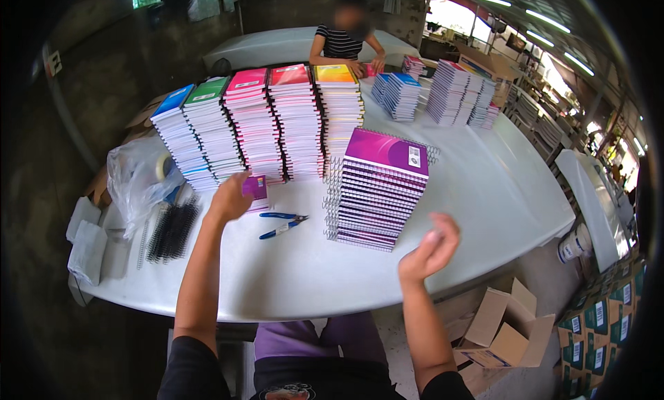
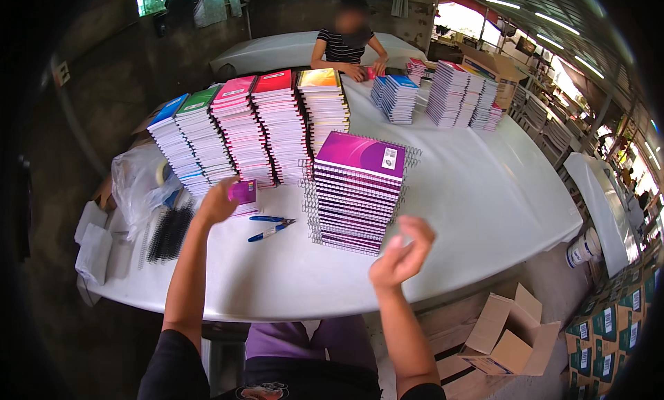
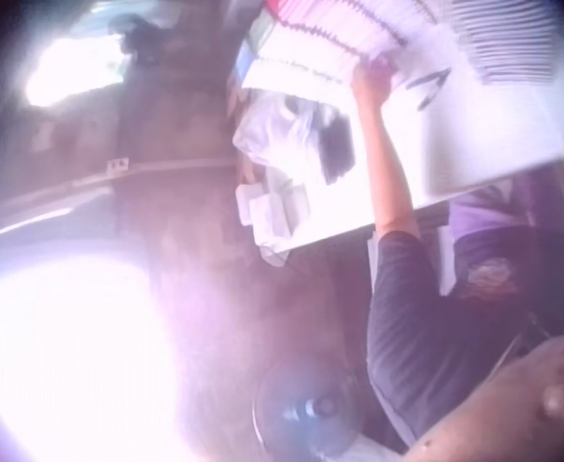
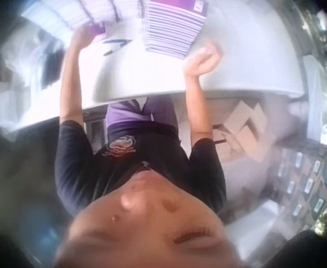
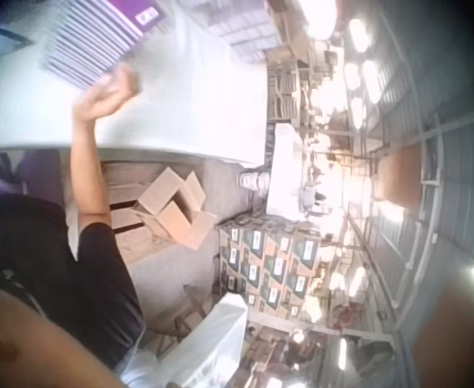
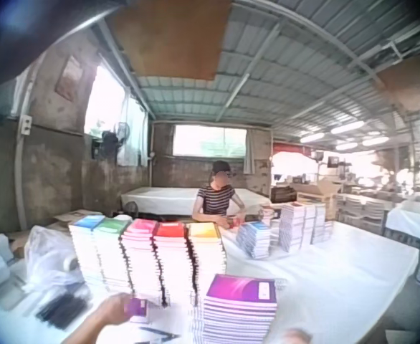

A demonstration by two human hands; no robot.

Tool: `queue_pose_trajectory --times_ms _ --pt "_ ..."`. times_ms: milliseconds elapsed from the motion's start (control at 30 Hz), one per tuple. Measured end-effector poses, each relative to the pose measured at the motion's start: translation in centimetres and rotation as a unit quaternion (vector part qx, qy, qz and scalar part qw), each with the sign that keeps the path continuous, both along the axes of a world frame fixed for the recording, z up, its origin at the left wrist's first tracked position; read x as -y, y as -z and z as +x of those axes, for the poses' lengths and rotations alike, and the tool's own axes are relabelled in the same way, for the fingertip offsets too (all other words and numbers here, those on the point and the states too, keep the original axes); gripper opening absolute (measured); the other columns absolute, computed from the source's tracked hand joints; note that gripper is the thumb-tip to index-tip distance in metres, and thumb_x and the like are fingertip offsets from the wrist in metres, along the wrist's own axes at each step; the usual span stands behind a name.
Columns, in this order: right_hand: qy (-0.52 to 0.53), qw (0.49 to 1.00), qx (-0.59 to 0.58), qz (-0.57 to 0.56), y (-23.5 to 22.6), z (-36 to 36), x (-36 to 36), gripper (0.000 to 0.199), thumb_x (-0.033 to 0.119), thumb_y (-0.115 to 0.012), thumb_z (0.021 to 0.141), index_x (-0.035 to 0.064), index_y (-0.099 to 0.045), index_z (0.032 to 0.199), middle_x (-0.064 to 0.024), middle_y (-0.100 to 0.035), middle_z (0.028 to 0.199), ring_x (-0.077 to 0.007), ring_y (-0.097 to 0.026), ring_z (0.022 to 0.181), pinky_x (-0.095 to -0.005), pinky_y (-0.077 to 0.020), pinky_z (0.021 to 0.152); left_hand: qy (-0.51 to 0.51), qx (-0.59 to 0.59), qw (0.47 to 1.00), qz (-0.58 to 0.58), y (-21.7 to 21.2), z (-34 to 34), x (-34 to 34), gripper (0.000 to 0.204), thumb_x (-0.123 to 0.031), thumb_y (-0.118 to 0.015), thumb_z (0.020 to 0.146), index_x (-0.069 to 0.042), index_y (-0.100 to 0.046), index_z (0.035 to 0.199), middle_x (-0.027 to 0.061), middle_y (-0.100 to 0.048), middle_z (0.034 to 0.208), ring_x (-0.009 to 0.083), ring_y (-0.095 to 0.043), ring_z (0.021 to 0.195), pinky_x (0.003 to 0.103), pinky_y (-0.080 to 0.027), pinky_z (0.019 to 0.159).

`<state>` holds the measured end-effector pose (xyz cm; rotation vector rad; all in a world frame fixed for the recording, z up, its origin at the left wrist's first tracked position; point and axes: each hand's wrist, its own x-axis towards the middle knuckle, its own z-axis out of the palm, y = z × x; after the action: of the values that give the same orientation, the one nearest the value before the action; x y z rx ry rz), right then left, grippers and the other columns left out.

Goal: The person assembles spiral notebooks by hand, picking up plastic coils and threading them through the pre-punched holes of notebook covers and pages, then using a tool to trim and crimp the coil ends.

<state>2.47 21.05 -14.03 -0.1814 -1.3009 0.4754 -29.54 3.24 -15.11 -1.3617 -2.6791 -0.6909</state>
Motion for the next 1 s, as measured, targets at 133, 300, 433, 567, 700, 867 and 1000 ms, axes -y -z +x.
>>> queue_pose_trajectory --times_ms 133,300,433,567,700,867,1000 --pt "-0.209 0.963 0.168 -0.038 4.0 -3.5 4.7 0.012 0.002 -0.055 0.081 0.0008 -0.056 0.093 -0.0102 -0.06 0.087 -0.0217 -0.055 0.082 -0.0324 -0.0437 0.077 -0.024 -0.218 0.976 0.019 6.6 -0.1 4.3 0.039 -0.019 -0.059 0.08 -0.002 -0.053 0.115 0.0187 -0.059 0.109 0.033 -0.058 0.099 0.042 -0.046 0.085" --pt "-0.268 0.894 0.357 0.024 6.0 -6.7 7.9 0.045 0.005 -0.064 0.075 0.0041 -0.052 0.118 -0.012 -0.055 0.115 -0.0292 -0.05 0.11 -0.0403 -0.0393 0.093 -0.169 -0.046 0.983 0.057 2.7 6.0 3.5 0.019 -0.017 -0.051 0.09 -0.002 -0.059 0.096 0.0152 -0.063 0.075 0.0243 -0.063 0.067 0.04 -0.046 0.058" --pt "-0.158 0.873 0.441 0.138 5.6 -9.4 10.1 0.061 0.01 -0.068 0.072 0.0071 -0.045 0.128 -0.0089 -0.033 0.139 -0.0296 -0.033 0.128 -0.0423 -0.0305 0.103 -0.059 0.342 0.889 0.3 1.6 13.4 4.1 0.025 -0.017 -0.046 0.093 0.003 -0.061 0.088 0.0087 -0.061 0.072 0.0143 -0.057 0.073 0.032 -0.044 0.064" --pt "-0.463 0.819 0.331 -0.072 6.3 -10.1 7.3 0.037 0.005 -0.063 0.08 0.0042 -0.056 0.117 -0.011 -0.058 0.113 -0.0249 -0.056 0.105 -0.0307 -0.0435 0.089 -0.126 0.203 0.857 0.456 2.0 15.1 4.5 0.026 -0.01 -0.044 0.087 0.002 -0.057 0.106 0.008 -0.06 0.098 0.0187 -0.052 0.102 0.031 -0.034 0.096" --pt "-0.553 0.634 0.485 -0.238 8.3 -10.0 3.4 0.027 0.008 -0.063 0.082 0.002 -0.06 0.108 -0.005 -0.062 0.099 -0.008 -0.053 0.09 -0.0244 -0.0446 0.08 -0.022 0.489 0.779 0.392 7.0 12.1 4.8 0.024 0.004 -0.045 0.08 0.001 -0.054 0.103 0.0073 -0.059 0.094 0.0147 -0.056 0.083 0.027 -0.044 0.076" --pt "-0.567 0.687 0.398 -0.218 10.2 -9.6 3.3 0.025 0.011 -0.066 0.08 0.0024 -0.057 0.102 -0.0007 -0.058 0.09 -0.0065 -0.051 0.087 -0.0223 -0.043 0.079 0.027 0.471 0.789 0.394 8.0 13.8 3.2 0.021 0.01 -0.044 0.08 0.0 -0.05 0.097 0.005 -0.057 0.087 0.0122 -0.055 0.08 0.026 -0.044 0.077" --pt "-0.571 0.686 0.409 -0.19 9.9 -9.2 3.4 0.034 0.009 -0.064 0.082 0.0031 -0.056 0.115 -0.0039 -0.061 0.105 -0.0079 -0.053 0.093 -0.0235 -0.0441 0.083 0.041 0.43 0.813 0.391 9.2 14.2 2.9 0.023 0.008 -0.046 0.083 -0.001 -0.046 0.104 0.0049 -0.054 0.09 0.012 -0.053 0.085 0.026 -0.043 0.08"
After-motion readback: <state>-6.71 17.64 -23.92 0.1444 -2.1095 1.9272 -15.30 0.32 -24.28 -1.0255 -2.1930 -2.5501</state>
